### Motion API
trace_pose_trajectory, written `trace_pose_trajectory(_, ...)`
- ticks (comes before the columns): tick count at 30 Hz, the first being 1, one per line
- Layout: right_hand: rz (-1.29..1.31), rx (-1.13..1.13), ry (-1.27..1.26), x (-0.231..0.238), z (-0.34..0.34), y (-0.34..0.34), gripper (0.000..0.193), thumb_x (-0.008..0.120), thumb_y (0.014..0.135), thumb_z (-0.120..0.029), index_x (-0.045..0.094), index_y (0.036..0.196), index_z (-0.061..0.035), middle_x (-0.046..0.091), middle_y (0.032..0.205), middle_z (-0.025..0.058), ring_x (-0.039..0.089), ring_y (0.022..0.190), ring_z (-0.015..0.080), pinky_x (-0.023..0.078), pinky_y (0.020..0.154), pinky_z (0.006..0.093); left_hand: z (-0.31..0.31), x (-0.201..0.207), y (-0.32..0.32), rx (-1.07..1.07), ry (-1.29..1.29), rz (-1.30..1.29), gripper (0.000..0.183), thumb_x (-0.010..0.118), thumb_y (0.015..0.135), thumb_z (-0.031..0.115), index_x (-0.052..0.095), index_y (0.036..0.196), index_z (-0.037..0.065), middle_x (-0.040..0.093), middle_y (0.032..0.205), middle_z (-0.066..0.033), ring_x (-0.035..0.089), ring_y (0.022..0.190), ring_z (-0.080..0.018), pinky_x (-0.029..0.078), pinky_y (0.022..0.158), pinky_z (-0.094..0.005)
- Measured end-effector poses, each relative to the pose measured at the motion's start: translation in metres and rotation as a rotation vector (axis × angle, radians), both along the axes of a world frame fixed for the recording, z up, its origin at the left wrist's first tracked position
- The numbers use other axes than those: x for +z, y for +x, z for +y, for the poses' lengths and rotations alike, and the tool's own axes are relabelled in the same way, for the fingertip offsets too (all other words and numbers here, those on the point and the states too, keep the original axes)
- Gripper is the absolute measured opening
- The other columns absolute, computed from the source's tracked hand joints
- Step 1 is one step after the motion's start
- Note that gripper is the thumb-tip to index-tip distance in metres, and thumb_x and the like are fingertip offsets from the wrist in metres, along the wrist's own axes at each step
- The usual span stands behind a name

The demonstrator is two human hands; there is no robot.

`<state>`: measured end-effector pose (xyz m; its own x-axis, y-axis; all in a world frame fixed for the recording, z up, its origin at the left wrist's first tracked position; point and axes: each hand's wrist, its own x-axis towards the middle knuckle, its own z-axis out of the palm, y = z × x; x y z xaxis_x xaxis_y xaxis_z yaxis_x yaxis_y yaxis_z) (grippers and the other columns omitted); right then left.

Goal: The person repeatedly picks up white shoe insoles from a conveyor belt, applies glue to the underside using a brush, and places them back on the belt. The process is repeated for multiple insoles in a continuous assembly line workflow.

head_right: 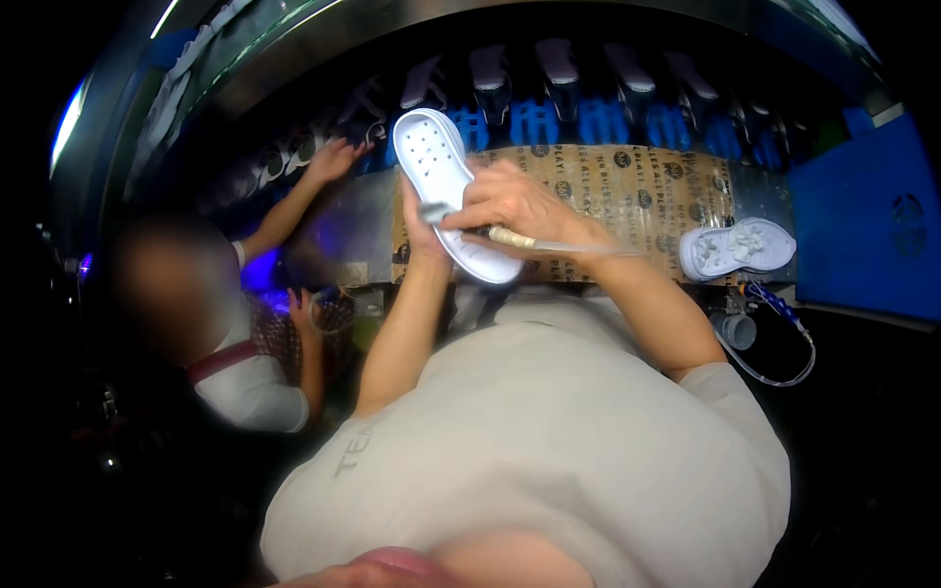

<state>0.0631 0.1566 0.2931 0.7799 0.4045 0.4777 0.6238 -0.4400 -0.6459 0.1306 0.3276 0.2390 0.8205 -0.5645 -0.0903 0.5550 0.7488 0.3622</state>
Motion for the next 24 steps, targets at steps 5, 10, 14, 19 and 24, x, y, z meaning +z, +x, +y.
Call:
trace_pose_trajectory(5,-0.019,-0.124,0.047,0.005,-0.003,-0.001,0.03,0.083,0.08,-0.012,0.08,0.11,-0.0152,0.072,0.09,0.0033,0.063,0.086,0.021,0.044,0.088,0.0387,0.005,0.015,0.006,-0.004,0.013,-0.021,0.077,0.018,0.103,0.071,0.054,0.135,0.011,0.063,0.105,-0.0169,0.063,0.097,-0.0314,0.057,0.088,-0.0481)
trace_pose_trajectory(10,0.146,0.253,0.15,0.027,-0.007,-0.013,0.027,0.084,0.08,-0.015,0.081,0.106,-0.0126,0.073,0.091,0.0032,0.063,0.089,0.0207,0.046,0.092,0.0374,0.014,0.02,0.024,-0.049,-0.055,-0.028,0.086,0.021,0.099,0.078,0.054,0.137,0.008,0.062,0.108,-0.0169,0.063,0.099,-0.0319,0.054,0.094,-0.0527)
trace_pose_trajectory(14,0.164,0.076,0.023,0.028,-0.008,-0.011,0.023,0.081,0.085,-0.026,0.082,0.103,-0.0124,0.076,0.092,0.004,0.065,0.085,0.0209,0.047,0.091,0.0357,0.019,0.034,0.041,-0.045,-0.048,-0.115,0.087,0.026,0.098,0.079,0.054,0.137,0.007,0.064,0.109,-0.0167,0.065,0.1,-0.0318,0.057,0.094,-0.0529)
trace_pose_trajectory(19,0.296,0.383,0.291,0.032,-0.017,-0.012,0.026,0.082,0.084,-0.028,0.082,0.105,-0.0133,0.075,0.088,0.0023,0.06,0.078,0.0187,0.046,0.083,0.037,0.026,0.061,0.059,-0.191,-0.073,-0.231,0.088,0.021,0.1,0.077,0.053,0.14,0.005,0.064,0.112,-0.0182,0.067,0.102,-0.0328,0.059,0.092,-0.0521)
trace_pose_trajectory(24,0.191,0.339,0.059,0.033,-0.011,-0.007,0.022,0.081,0.086,-0.024,0.081,0.106,-0.0137,0.071,0.082,0.0011,0.06,0.076,0.0185,0.045,0.08,0.0336,0.019,0.08,0.075,-0.313,0.126,-0.29,0.086,0.017,0.104,0.07,0.053,0.142,0.002,0.068,0.11,-0.0224,0.071,0.097,-0.0345,0.062,0.085,-0.0506)
